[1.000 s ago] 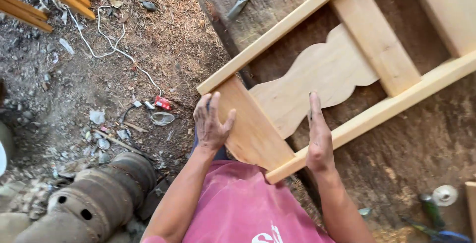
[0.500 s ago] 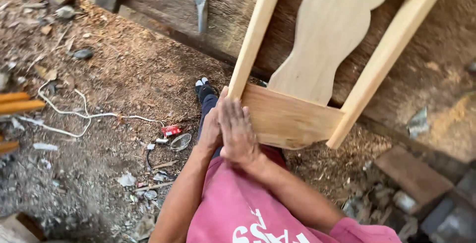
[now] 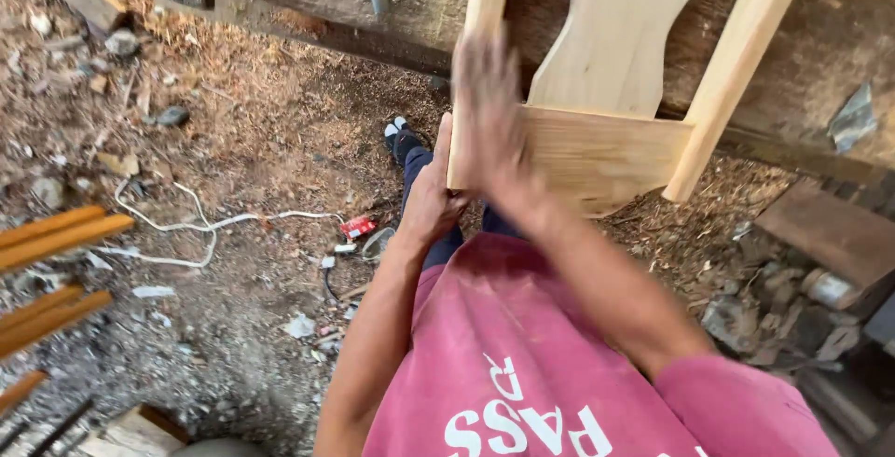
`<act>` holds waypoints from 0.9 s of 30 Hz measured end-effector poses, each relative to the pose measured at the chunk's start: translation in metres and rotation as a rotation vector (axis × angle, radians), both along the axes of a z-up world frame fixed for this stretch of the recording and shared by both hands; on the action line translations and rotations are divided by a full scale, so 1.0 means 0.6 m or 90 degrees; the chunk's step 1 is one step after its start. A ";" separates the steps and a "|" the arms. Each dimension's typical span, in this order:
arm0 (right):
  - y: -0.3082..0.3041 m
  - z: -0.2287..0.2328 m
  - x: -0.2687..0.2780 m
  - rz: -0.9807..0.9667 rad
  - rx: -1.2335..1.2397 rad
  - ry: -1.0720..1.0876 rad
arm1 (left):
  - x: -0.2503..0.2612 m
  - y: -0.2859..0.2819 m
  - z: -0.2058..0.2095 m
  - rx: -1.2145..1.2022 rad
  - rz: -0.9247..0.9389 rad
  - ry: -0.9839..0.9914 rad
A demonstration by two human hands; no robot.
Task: The person sands a wooden chair frame using a sanding block. They smooth the side rails, the decorative back panel, and the horizontal slats, moving the chair to access different angles.
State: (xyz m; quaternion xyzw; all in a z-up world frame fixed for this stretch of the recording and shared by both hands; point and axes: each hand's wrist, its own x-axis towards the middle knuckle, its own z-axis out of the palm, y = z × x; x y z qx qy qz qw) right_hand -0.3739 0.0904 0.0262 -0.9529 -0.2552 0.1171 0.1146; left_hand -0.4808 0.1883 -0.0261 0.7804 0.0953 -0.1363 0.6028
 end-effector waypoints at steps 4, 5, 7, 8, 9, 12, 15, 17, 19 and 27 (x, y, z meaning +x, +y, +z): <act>-0.017 -0.019 -0.196 0.059 0.080 0.007 | 0.001 0.016 -0.009 -0.110 -0.030 0.027; -0.026 -0.031 -0.228 0.064 0.043 0.012 | -0.011 0.014 -0.035 -0.092 -0.041 0.021; -0.010 -0.043 -0.161 0.058 0.044 0.000 | -0.019 0.008 -0.048 -0.067 -0.047 0.030; -0.006 -0.050 -0.123 0.061 0.045 -0.019 | -0.019 0.002 -0.056 -0.042 -0.045 0.029; 0.002 -0.070 -0.087 0.057 0.045 -0.018 | -0.017 -0.003 -0.059 -0.042 -0.049 0.031; 0.027 -0.096 -0.014 0.056 0.028 -0.058 | -0.010 -0.006 -0.050 0.038 -0.038 0.028; 0.027 -0.048 -0.053 0.025 -0.100 -0.052 | 0.005 0.003 -0.008 0.041 -0.053 0.101; 0.007 -0.002 -0.135 0.061 0.045 -0.048 | 0.023 0.014 0.024 0.002 -0.048 0.091; -0.013 -0.024 -0.184 0.049 0.053 -0.030 | 0.028 0.023 0.057 -0.030 -0.046 0.088; 0.018 -0.027 -0.082 -0.014 0.046 -0.055 | 0.032 0.038 0.100 -0.080 -0.073 0.047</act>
